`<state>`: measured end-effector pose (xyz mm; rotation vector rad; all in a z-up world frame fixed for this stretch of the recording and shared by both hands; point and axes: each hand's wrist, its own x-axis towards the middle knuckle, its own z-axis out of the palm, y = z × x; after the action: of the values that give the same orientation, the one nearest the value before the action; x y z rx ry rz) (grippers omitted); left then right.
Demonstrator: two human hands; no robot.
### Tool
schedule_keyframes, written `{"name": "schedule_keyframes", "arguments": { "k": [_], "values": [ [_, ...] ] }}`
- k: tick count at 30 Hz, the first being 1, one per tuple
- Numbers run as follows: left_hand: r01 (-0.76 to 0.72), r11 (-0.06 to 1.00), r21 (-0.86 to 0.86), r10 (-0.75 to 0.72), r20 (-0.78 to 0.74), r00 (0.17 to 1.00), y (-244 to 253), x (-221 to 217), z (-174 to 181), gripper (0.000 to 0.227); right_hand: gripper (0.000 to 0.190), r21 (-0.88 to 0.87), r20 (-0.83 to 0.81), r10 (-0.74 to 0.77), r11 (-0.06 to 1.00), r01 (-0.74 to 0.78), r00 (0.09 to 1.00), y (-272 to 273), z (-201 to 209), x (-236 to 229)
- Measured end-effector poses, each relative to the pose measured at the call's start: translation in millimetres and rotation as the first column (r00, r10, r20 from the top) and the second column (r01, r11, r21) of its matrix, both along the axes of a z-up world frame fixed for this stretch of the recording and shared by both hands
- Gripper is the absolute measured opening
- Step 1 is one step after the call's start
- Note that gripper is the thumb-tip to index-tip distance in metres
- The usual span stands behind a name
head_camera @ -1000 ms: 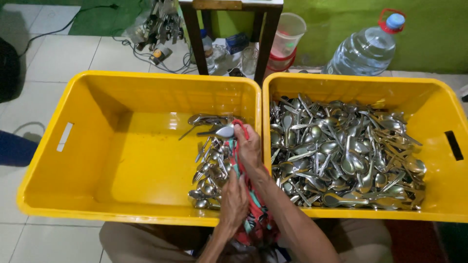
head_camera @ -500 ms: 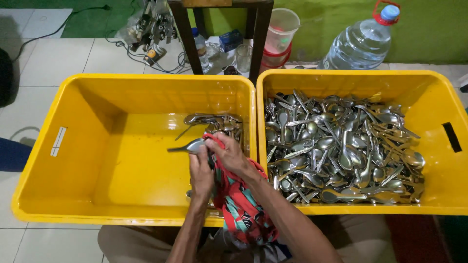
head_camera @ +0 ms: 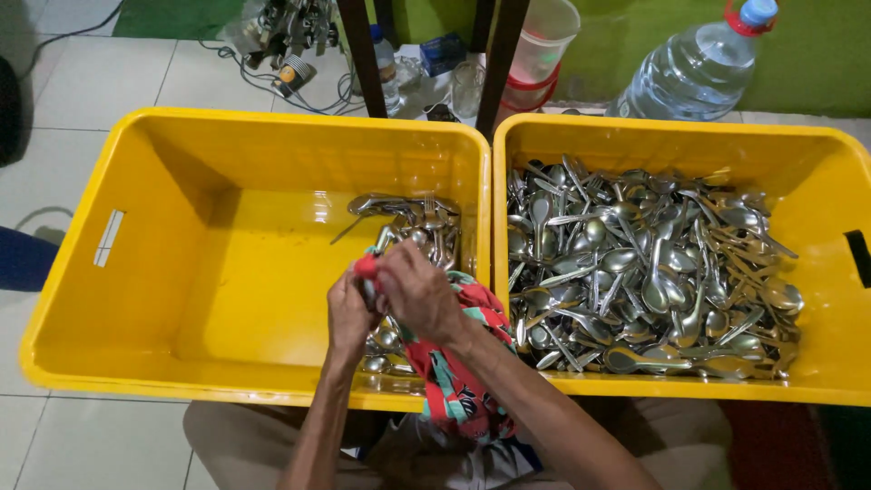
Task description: The person wipes spoons and forks with a cloth and transfers them between plastic bins.
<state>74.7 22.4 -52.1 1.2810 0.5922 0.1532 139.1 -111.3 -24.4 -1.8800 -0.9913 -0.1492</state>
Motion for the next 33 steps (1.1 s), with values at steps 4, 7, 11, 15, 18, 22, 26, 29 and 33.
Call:
{"name": "schedule_keyframes", "arguments": {
  "k": [4, 7, 11, 15, 18, 22, 26, 29, 33],
  "values": [
    [0.037, 0.992, 0.121, -0.054, 0.141, 0.989, -14, -20, -4, 0.045, 0.01, 0.006, 0.146, -0.136, 0.991, 0.136, 0.98, -1, 3, 14],
    [0.143, 0.939, 0.314, -0.193, 0.133, 0.972, -15, -36, 25, 0.046, 0.008, 0.042, 0.236, -0.197, 0.98, 0.192, 0.952, 2, 2, 6],
    [0.124, 0.81, 0.573, -0.176, 0.036, 0.984, -20, -35, 35, 0.041, 0.011, -0.06, 0.118, -0.048, 0.997, 0.055, 0.992, 4, -1, 16],
    [0.116, 0.719, 0.686, -0.195, 0.039, 0.98, -23, -40, 46, 0.033, 0.018, -0.096, -0.228, -0.318, 0.948, 0.304, 0.92, 0, -27, 46],
    [0.163, 0.74, 0.652, -0.13, -0.099, 0.986, -21, -33, 58, 0.036, 0.022, -0.031, -0.227, -0.389, 0.919, 0.393, 0.893, -10, -13, 40],
    [0.059, 0.604, 0.795, -0.176, 0.062, 0.982, -15, -36, 26, 0.044, 0.025, -0.042, -0.395, -0.341, 0.934, 0.354, 0.853, -14, -7, 32],
    [0.152, 0.674, 0.723, -0.1, -0.115, 0.988, -13, -31, 22, 0.054, 0.019, 0.003, -0.28, -0.321, 0.942, 0.335, 0.905, -13, -6, 33],
    [0.106, 0.617, 0.78, -0.076, -0.074, 0.994, -13, -32, 18, 0.051, 0.015, 0.004, -0.202, -0.29, 0.955, 0.297, 0.936, -10, -13, 29],
    [-0.03, 0.493, 0.87, -0.081, 0.08, 0.993, -15, -30, 6, 0.044, 0.011, 0.058, 0.187, -0.143, 0.989, 0.135, 0.972, -10, 19, 8]
  ]
}}
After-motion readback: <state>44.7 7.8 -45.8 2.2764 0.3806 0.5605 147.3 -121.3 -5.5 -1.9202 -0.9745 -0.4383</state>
